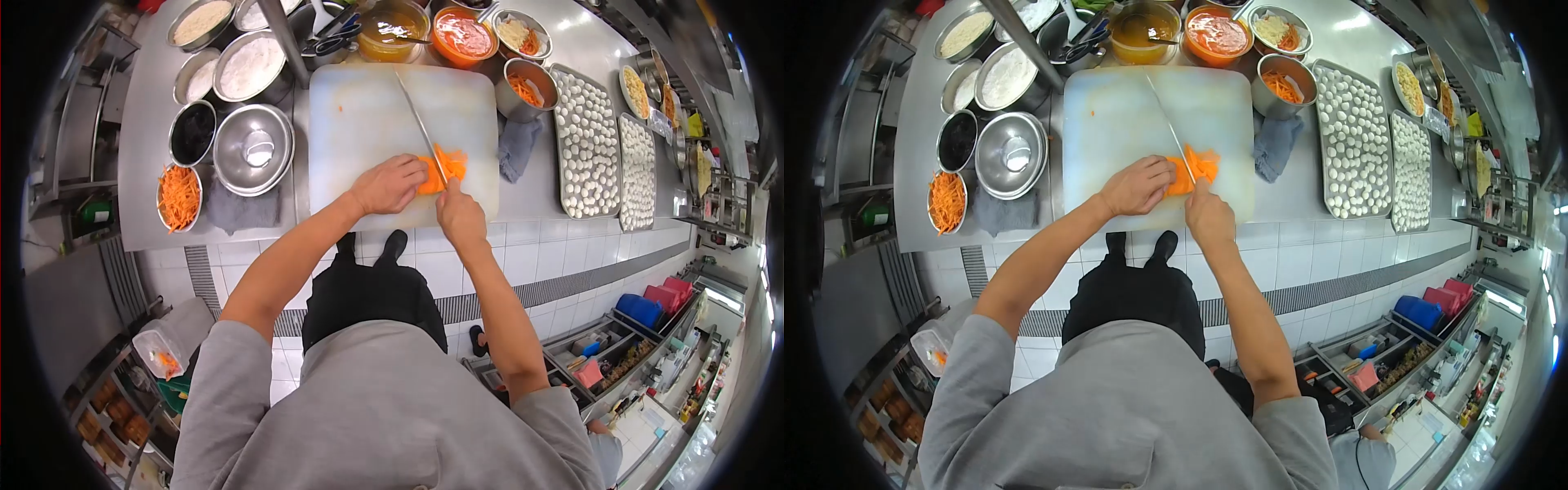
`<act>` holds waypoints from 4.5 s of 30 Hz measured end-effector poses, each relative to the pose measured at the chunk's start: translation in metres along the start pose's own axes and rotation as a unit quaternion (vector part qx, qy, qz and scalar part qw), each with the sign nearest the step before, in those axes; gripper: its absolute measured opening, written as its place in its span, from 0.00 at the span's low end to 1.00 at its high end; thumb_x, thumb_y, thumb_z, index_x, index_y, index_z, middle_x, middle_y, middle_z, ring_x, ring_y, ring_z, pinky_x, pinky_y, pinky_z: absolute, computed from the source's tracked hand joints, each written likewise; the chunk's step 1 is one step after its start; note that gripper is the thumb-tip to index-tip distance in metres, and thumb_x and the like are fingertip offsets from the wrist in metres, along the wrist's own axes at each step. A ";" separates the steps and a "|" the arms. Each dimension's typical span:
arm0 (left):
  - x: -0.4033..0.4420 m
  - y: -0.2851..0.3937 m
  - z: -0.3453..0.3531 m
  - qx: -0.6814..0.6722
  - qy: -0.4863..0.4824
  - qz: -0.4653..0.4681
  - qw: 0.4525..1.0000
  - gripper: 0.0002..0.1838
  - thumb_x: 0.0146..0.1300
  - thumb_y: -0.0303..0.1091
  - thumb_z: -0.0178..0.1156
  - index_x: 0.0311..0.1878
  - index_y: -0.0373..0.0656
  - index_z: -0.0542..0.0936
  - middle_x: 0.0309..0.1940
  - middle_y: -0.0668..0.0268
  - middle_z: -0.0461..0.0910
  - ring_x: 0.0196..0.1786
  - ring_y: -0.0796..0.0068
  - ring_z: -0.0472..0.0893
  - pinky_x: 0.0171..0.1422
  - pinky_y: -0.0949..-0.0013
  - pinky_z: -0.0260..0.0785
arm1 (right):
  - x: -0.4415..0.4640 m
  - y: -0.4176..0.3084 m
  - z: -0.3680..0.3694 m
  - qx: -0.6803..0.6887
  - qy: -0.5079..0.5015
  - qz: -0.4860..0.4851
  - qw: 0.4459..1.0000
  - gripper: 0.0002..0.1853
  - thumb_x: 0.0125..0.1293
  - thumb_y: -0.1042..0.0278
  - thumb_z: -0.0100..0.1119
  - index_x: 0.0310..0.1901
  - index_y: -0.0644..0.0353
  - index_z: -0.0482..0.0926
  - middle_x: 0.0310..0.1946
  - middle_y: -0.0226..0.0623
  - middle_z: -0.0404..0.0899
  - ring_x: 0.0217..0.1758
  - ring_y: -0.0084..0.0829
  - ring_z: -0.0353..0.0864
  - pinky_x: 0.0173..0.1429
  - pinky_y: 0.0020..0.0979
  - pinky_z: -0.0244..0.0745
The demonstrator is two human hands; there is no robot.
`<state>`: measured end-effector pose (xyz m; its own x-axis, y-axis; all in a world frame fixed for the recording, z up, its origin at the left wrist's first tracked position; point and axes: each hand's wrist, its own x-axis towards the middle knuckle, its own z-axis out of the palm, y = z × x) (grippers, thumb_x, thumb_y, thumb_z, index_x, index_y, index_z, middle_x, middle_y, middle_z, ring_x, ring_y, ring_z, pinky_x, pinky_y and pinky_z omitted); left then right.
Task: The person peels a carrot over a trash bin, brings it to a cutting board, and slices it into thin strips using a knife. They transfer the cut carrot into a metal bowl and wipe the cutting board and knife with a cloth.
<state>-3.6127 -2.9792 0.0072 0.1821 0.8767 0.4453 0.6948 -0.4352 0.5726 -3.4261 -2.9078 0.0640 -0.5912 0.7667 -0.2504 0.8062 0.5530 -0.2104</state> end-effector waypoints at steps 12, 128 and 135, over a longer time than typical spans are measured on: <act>0.001 0.000 -0.003 -0.008 -0.011 -0.002 1.000 0.13 0.58 0.24 0.60 0.47 0.40 0.77 0.52 0.59 0.78 0.57 0.54 0.76 0.64 0.59 0.71 | -0.013 -0.006 -0.008 0.005 -0.017 0.006 1.000 0.11 0.73 0.62 0.49 0.45 0.62 0.68 0.25 0.57 0.83 0.30 0.58 0.86 0.36 0.55 0.82; -0.024 -0.005 -0.013 0.010 0.003 -0.001 1.000 0.13 0.57 0.23 0.62 0.46 0.40 0.77 0.52 0.59 0.77 0.57 0.54 0.75 0.64 0.59 0.71 | -0.017 -0.046 0.004 0.059 -0.022 0.056 0.996 0.11 0.71 0.65 0.50 0.46 0.65 0.68 0.30 0.60 0.84 0.35 0.61 0.86 0.41 0.55 0.81; -0.020 -0.006 -0.018 0.020 -0.018 -0.002 1.000 0.13 0.57 0.24 0.62 0.46 0.39 0.77 0.52 0.60 0.77 0.57 0.55 0.75 0.64 0.60 0.71 | -0.023 -0.044 0.018 0.045 -0.028 0.061 0.997 0.12 0.71 0.64 0.51 0.46 0.65 0.68 0.30 0.59 0.84 0.35 0.60 0.86 0.40 0.55 0.81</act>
<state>-3.6334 -2.9978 0.0070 0.2037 0.8856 0.4175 0.7225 -0.4237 0.5463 -3.4479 -2.9558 0.0621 -0.4913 0.8058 -0.3307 0.8683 0.4234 -0.2583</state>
